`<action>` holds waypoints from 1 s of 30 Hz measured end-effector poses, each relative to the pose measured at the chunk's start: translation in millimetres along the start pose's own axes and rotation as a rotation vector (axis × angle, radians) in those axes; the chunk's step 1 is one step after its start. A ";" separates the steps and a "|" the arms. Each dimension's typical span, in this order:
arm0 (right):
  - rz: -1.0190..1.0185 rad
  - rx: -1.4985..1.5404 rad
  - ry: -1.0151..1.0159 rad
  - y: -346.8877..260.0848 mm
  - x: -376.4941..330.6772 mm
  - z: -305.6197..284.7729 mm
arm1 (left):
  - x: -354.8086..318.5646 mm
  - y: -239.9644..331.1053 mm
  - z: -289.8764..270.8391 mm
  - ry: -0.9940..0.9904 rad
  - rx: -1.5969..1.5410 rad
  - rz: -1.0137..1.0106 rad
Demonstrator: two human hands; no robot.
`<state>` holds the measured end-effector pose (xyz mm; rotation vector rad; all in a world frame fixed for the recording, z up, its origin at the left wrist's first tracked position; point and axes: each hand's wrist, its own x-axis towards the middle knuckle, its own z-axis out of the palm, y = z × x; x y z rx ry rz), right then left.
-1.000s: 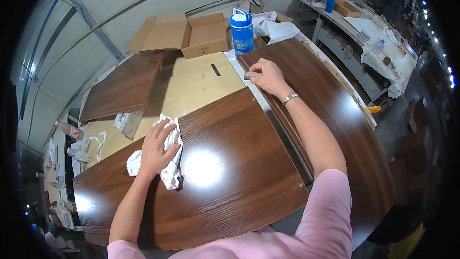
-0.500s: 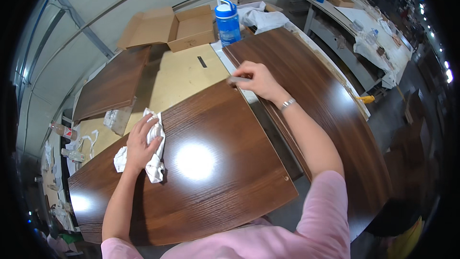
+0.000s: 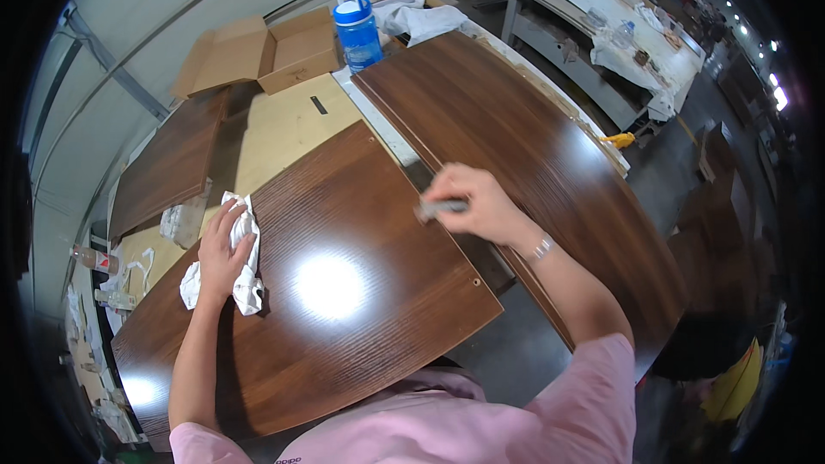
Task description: The person wipes down wooden furniture panels with a cloth and then uses a small sanding block on the edges of the panels.
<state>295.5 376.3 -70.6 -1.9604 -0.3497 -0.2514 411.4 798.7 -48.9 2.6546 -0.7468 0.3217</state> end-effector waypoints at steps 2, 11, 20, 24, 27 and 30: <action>0.039 0.171 0.025 18.2 31.9 7.9 | 2.0 1.8 3.1 -0.006 -0.011 0.001; 0.059 0.007 0.005 -13.7 -37.6 -6.0 | 2.9 -3.5 2.4 0.022 -0.017 0.012; 0.173 -0.210 0.200 -89.6 -199.3 -4.6 | 21.7 -5.8 23.7 0.006 0.074 0.069; 0.226 -0.076 0.499 -93.2 -208.0 -0.4 | 45.0 86.8 70.1 -0.061 -0.066 0.406; 0.218 -0.038 0.680 -95.6 -209.2 -1.7 | 2.3 220.1 86.4 -0.338 -0.440 0.734; 0.204 0.029 0.918 -100.9 -194.0 3.5 | -57.3 281.2 72.4 -0.723 -0.617 1.070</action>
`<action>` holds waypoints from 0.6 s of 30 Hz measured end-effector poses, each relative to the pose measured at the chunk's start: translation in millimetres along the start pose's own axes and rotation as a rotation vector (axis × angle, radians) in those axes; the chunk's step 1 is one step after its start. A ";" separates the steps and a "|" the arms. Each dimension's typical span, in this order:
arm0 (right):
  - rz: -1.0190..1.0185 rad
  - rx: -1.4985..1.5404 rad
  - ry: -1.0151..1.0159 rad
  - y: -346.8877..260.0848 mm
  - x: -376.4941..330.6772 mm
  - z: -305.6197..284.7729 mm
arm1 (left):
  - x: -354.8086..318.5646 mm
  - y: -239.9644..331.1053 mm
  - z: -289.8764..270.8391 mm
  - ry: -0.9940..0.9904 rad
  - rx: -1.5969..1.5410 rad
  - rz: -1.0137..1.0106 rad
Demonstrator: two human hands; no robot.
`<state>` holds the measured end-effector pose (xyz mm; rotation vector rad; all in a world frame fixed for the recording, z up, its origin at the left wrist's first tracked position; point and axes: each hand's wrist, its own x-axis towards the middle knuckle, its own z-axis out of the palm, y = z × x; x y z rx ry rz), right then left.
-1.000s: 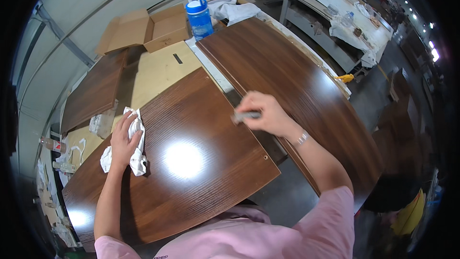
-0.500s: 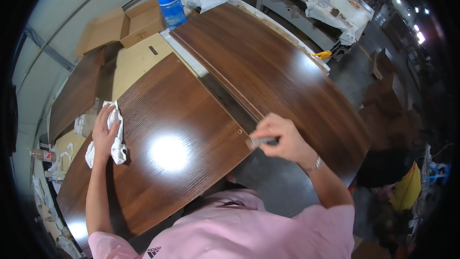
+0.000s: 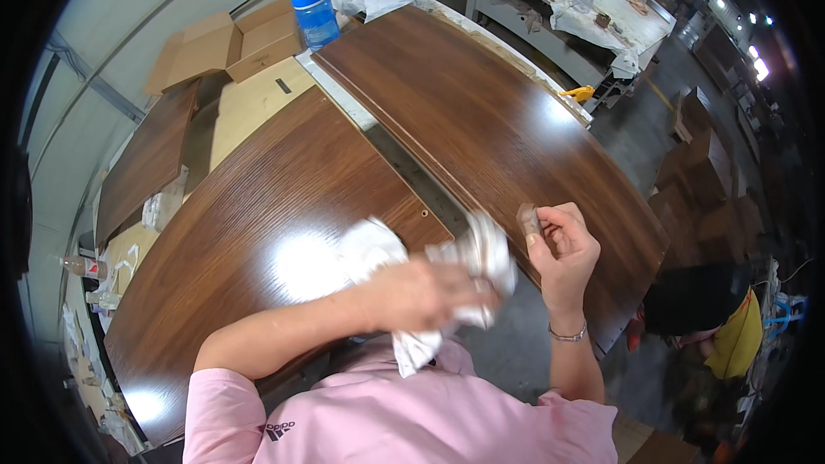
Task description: The person wipes down wooden furniture panels with a cloth and then uses a small sanding block on the edges of the panels.
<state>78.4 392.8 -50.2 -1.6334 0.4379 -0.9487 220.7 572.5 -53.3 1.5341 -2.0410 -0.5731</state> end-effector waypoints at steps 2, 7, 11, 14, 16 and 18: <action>-0.047 -0.125 0.021 -0.3 -4.2 7.7 | -10.2 28.7 -4.0 0.008 -0.152 0.020; -0.447 -0.359 -0.207 -4.5 -46.5 66.8 | -106.3 -4.2 -82.2 0.832 -0.044 -0.649; -0.460 -0.375 -0.359 -5.7 -83.2 109.3 | -199.5 -67.3 -94.7 0.853 0.481 -0.740; -0.447 -0.442 -0.237 3.5 -57.9 88.2 | -195.9 -56.0 -92.0 0.815 0.593 -0.755; -0.371 -0.557 -0.060 22.5 -29.6 63.4 | -192.6 -52.9 -92.5 0.809 0.623 -0.755; -0.313 -0.605 0.039 27.0 -15.4 48.7 | -191.9 -54.2 -90.9 0.809 0.610 -0.763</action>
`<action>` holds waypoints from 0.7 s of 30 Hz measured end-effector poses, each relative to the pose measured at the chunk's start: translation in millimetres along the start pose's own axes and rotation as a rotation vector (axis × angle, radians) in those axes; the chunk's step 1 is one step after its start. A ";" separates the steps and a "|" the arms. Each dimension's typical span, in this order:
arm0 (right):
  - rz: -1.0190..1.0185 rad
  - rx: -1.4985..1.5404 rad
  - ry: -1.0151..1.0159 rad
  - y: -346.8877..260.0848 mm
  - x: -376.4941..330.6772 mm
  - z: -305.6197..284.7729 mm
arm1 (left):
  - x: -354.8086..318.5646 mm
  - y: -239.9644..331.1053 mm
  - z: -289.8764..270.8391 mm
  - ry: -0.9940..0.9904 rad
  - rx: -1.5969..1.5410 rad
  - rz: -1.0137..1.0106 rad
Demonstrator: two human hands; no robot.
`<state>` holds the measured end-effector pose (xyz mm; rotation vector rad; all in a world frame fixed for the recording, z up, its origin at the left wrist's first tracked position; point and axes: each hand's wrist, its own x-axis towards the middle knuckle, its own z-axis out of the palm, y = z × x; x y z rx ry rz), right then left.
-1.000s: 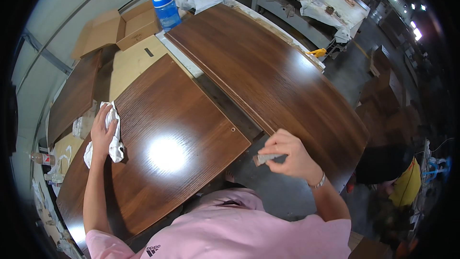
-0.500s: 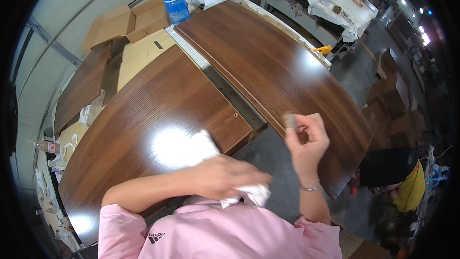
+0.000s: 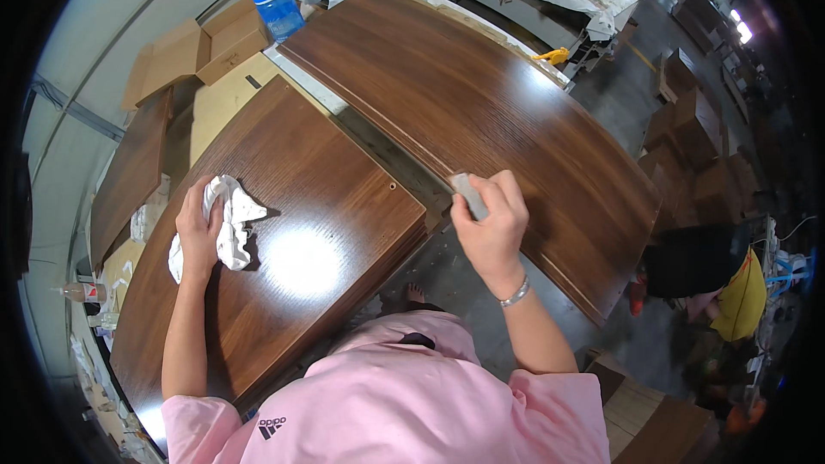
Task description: The person wipes down wooden furniture panels with a cloth and then uses a small sanding block on the edges of the panels.
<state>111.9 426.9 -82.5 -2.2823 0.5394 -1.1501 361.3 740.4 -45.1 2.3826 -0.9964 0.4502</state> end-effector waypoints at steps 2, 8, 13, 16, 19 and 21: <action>-0.054 0.078 -0.027 -6.7 -4.1 -1.9 | 2.2 -0.8 2.6 -0.004 -0.004 -0.010; -0.160 0.130 -0.120 -31.7 -28.6 12.0 | 3.9 2.0 0.6 0.006 0.000 0.029; 0.174 0.163 -0.060 17.4 21.0 -5.2 | 1.3 3.0 1.3 -0.014 -0.008 -0.022; -0.086 0.434 -0.337 5.8 45.3 -2.6 | 3.4 2.5 2.2 0.003 -0.003 0.015; -0.072 0.504 -0.629 10.6 52.0 16.0 | 1.9 2.9 0.2 0.008 -0.001 0.001; -0.037 0.554 -0.647 14.8 61.6 32.5 | 1.5 0.7 0.5 0.010 0.002 0.000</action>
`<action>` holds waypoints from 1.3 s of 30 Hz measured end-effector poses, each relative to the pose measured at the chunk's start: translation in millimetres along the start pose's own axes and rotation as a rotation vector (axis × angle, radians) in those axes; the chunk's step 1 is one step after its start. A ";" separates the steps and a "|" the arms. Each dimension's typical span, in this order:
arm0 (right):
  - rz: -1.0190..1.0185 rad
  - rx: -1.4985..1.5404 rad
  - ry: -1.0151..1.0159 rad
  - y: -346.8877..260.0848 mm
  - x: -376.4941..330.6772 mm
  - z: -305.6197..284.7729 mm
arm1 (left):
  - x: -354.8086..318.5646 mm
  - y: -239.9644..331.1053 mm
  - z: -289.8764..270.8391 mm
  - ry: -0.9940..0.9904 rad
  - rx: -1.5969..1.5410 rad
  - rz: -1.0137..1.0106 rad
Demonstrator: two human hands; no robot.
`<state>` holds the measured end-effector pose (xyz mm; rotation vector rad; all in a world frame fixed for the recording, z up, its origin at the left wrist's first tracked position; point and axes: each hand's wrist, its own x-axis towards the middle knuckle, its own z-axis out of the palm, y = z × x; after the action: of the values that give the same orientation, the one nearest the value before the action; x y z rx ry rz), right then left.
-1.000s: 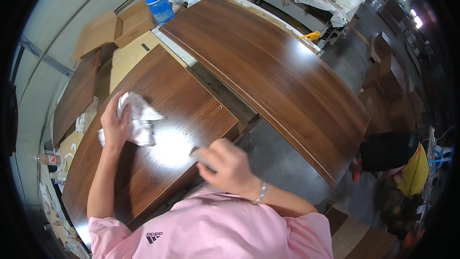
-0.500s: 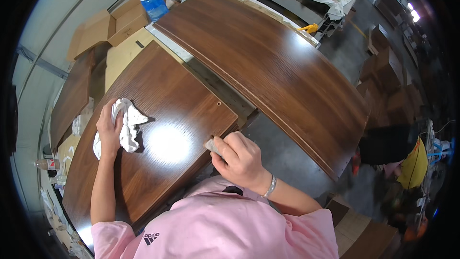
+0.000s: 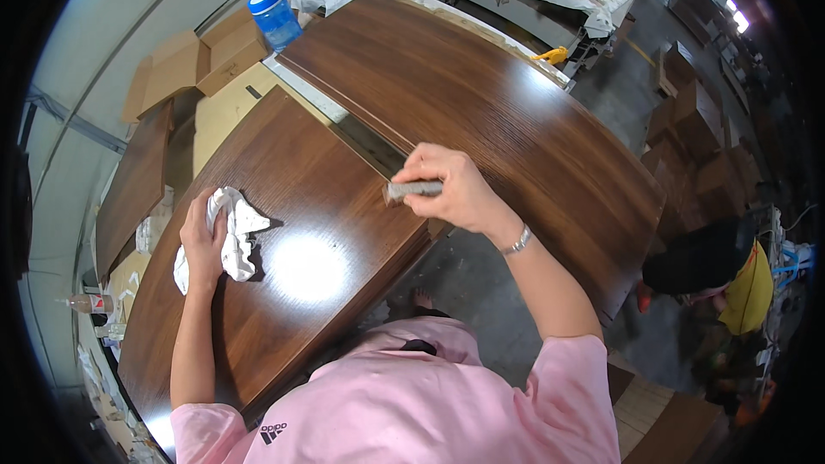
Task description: The person wipes down wooden furniture panels with a cloth and then uses a small sanding block on the edges of the panels.
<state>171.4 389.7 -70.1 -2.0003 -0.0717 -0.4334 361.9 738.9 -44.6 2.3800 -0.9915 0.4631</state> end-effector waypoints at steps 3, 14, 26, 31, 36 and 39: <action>-0.010 0.110 -0.042 20.3 35.1 4.9 | 0.8 0.1 0.9 -0.002 -0.002 0.012; 0.011 0.086 -0.158 7.6 6.4 -17.6 | -0.3 -1.8 2.3 -0.010 0.002 -0.002; -0.066 -0.219 0.478 -28.1 -70.3 1.0 | 1.1 0.2 2.8 -0.005 0.024 0.019; -0.221 -0.266 0.346 -42.4 -80.9 71.1 | 2.7 3.2 4.2 -0.009 0.034 0.000; -0.230 -0.245 0.450 -46.7 -77.4 72.8 | -1.7 2.1 1.7 0.018 0.026 0.027; -0.108 -0.331 0.596 -27.9 -72.8 65.6 | -1.3 3.0 4.2 0.040 0.016 0.027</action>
<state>114.6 470.2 -96.3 -2.1082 0.2815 -1.1546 359.3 735.4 -47.6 2.3650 -1.0066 0.5279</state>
